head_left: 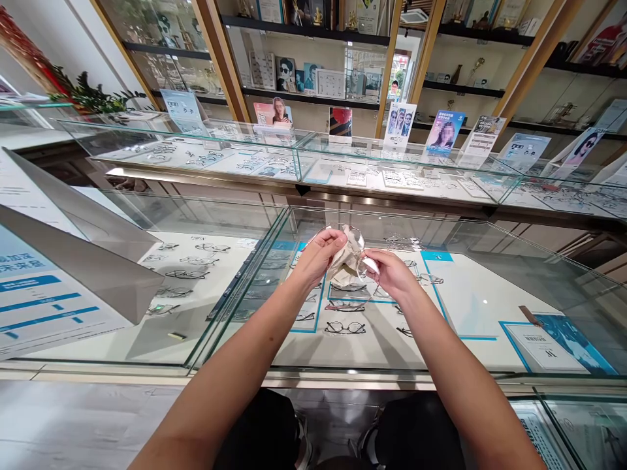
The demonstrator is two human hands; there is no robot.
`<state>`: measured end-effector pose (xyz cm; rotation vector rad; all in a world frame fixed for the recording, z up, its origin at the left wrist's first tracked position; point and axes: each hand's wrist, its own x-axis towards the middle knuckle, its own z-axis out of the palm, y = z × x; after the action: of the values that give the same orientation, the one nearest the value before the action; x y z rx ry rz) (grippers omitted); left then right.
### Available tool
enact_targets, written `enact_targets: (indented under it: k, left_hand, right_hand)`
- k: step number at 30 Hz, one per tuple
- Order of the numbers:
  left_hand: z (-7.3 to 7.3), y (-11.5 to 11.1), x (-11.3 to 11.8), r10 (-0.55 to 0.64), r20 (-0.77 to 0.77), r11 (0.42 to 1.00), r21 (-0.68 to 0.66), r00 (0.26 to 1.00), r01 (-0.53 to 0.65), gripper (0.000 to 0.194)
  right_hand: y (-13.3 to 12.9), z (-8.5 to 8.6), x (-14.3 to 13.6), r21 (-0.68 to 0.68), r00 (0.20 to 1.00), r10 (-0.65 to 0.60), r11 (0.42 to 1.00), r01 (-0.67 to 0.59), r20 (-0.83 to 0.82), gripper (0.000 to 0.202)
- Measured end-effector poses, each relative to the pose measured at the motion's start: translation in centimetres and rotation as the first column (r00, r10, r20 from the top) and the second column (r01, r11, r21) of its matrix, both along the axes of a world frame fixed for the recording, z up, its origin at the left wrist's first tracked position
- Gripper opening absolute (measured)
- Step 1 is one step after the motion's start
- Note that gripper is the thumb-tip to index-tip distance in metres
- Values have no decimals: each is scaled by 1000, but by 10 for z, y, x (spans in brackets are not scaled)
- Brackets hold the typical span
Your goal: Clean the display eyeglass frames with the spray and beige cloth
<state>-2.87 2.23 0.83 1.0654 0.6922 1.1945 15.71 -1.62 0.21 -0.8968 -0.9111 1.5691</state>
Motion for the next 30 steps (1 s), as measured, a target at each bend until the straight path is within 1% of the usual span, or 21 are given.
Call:
enact_targets:
  k: [2,5,7,10,12,14,16,17,19,21,22,24,27,30]
  left_hand:
    - [-1,-1,2,12,6,1000,12,1000,-12,44]
    - [-2,-2,5,-7,5,1000,-4,1000,7,48]
    - [-3,-4,7,-47,-15,998,-36,999,47,51]
    - [-3,-5,6,-144,-22,987,-81,989,142,52]
    - [-3,-5,4,-201,1,977,-78,980,201,50]
    - [-3,-4,2,-221,19,973,-60,975,222,50]
    - [-3,-1,1,-204,42,977,-56,978,206,52]
    - [-3,0,0,-175,63,982,-65,983,179,54]
    - [-2,4,0,-87,114,991,-91,990,98,54]
    - [-2,7,1,-1,151,994,-105,989,17,51]
    - [-1,7,0,23,157,995,-102,987,-7,48]
    - [0,7,-1,11,135,997,-82,991,0,43]
    - [1,4,-2,-34,32,997,-69,999,37,37]
    - [-1,1,-1,11,-25,997,-78,1000,-13,38]
  right_hand:
    - [1,-5,-1,23,1000,18,1000,-19,12,23]
    - [2,-10,-4,45,998,56,997,-58,33,25]
    - [1,-10,-5,55,996,78,995,-80,46,26]
    - [0,-7,-5,71,994,98,992,-102,49,27]
    - [-1,-4,-4,66,995,94,993,-97,39,27]
    - [-1,-1,-2,50,996,82,995,-83,27,28]
    - [-1,1,0,32,998,57,998,-58,18,28]
    - [-1,1,1,24,999,39,999,-39,15,28]
    - [0,2,3,8,1000,2,1000,-2,11,27]
    - [0,2,4,-4,1000,-24,1000,24,2,27]
    - [0,2,4,-6,1000,-29,1000,29,-2,26]
    - [0,2,5,-5,1000,-26,1000,26,-11,25]
    - [1,0,5,8,1000,-15,1000,15,-8,25]
    - [1,0,4,29,1000,5,1000,-5,7,25]
